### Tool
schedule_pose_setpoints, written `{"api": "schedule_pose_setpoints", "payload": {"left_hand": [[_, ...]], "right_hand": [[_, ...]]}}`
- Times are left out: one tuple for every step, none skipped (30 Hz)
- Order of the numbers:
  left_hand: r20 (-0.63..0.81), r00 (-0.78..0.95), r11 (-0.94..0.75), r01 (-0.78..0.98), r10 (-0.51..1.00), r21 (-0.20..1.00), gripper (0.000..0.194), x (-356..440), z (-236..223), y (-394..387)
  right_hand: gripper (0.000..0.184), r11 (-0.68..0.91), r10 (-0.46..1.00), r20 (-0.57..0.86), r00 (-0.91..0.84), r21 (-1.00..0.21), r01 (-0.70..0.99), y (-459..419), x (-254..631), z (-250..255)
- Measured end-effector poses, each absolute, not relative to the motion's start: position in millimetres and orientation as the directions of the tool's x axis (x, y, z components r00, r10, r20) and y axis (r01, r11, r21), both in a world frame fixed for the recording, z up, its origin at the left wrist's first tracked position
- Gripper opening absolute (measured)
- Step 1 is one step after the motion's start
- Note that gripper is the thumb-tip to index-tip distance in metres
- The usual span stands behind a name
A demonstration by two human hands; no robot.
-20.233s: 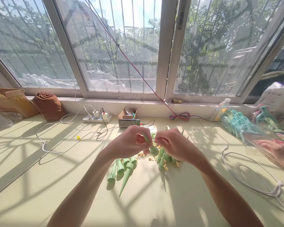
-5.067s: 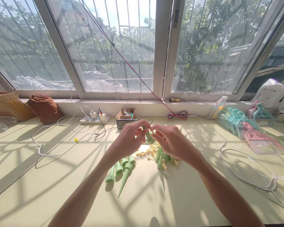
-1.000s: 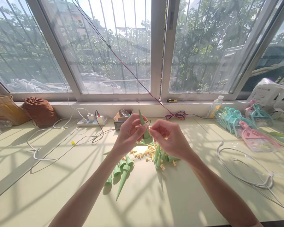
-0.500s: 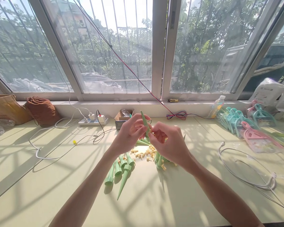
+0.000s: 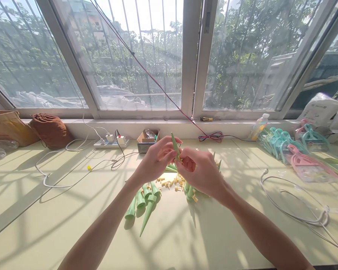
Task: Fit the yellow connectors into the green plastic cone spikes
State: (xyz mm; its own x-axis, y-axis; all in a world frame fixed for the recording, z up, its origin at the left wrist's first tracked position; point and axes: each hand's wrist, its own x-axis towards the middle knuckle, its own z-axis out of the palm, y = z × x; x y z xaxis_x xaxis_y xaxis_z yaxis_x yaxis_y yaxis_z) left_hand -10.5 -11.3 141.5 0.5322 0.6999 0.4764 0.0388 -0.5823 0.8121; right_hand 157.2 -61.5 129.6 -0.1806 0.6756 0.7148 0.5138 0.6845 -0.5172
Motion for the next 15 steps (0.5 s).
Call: {"api": "schedule_pose_setpoints", "payload": {"left_hand": [[0.477, 0.532, -0.582, 0.038, 0.7, 0.812, 0.026, -10.4, 141.0, -11.2], [0.477, 0.532, -0.582, 0.038, 0.7, 0.813, 0.025, -10.2, 140.8, -11.2], [0.476, 0.533, -0.58, 0.037, 0.7, 0.813, 0.025, -10.0, 140.7, -11.3], [0.473, 0.534, -0.578, 0.036, 0.7, 0.815, 0.025, -9.8, 140.8, -11.3], [0.47, 0.536, -0.575, 0.034, 0.701, 0.818, 0.025, -9.6, 141.0, -11.4], [0.468, 0.537, -0.571, 0.032, 0.702, 0.82, 0.025, -9.4, 141.1, -11.4], [0.465, 0.537, -0.568, 0.031, 0.704, 0.823, 0.026, -9.2, 141.2, -11.3], [0.464, 0.536, -0.566, 0.031, 0.705, 0.824, 0.026, -9.1, 141.2, -11.1], [0.465, 0.534, -0.567, 0.033, 0.706, 0.823, 0.027, -9.0, 141.1, -11.0], [0.466, 0.532, -0.569, 0.036, 0.707, 0.821, 0.026, -8.9, 141.0, -10.8], [0.468, 0.529, -0.572, 0.041, 0.708, 0.819, 0.026, -8.9, 140.8, -10.7], [0.47, 0.526, -0.575, 0.045, 0.709, 0.817, 0.025, -8.9, 140.7, -10.7], [0.471, 0.524, -0.576, 0.047, 0.71, 0.816, 0.025, -8.8, 140.6, -10.7], [0.471, 0.521, -0.575, 0.049, 0.712, 0.816, 0.024, -8.8, 140.5, -10.7], [0.47, 0.519, -0.574, 0.05, 0.714, 0.817, 0.024, -8.9, 140.4, -10.8]], "right_hand": [[0.014, 0.686, 0.673, 0.717, -0.183, -0.512, 0.517, -61.2, 157.2, 129.0], [0.014, 0.687, 0.671, 0.717, -0.187, -0.507, 0.521, -60.8, 157.2, 128.4], [0.014, 0.687, 0.67, 0.718, -0.191, -0.502, 0.525, -60.5, 157.2, 127.7], [0.014, 0.688, 0.668, 0.717, -0.197, -0.496, 0.529, -60.2, 157.2, 127.2], [0.014, 0.69, 0.666, 0.718, -0.203, -0.491, 0.532, -59.9, 157.2, 126.7], [0.014, 0.692, 0.664, 0.718, -0.207, -0.486, 0.533, -59.6, 157.2, 126.3], [0.014, 0.694, 0.663, 0.719, -0.21, -0.484, 0.533, -59.3, 157.2, 126.1], [0.014, 0.694, 0.662, 0.719, -0.21, -0.484, 0.533, -59.1, 157.2, 126.0], [0.014, 0.692, 0.665, 0.717, -0.208, -0.487, 0.532, -59.1, 157.2, 126.0], [0.014, 0.688, 0.67, 0.713, -0.204, -0.495, 0.531, -59.2, 157.1, 126.2], [0.014, 0.682, 0.678, 0.708, -0.199, -0.504, 0.53, -59.5, 156.9, 126.5], [0.013, 0.675, 0.685, 0.704, -0.19, -0.514, 0.529, -60.0, 156.6, 126.8], [0.013, 0.668, 0.69, 0.701, -0.179, -0.523, 0.529, -60.5, 156.2, 127.3], [0.012, 0.663, 0.693, 0.701, -0.167, -0.53, 0.529, -61.0, 155.8, 127.6], [0.011, 0.66, 0.694, 0.703, -0.155, -0.534, 0.529, -61.5, 155.4, 127.9]]}}
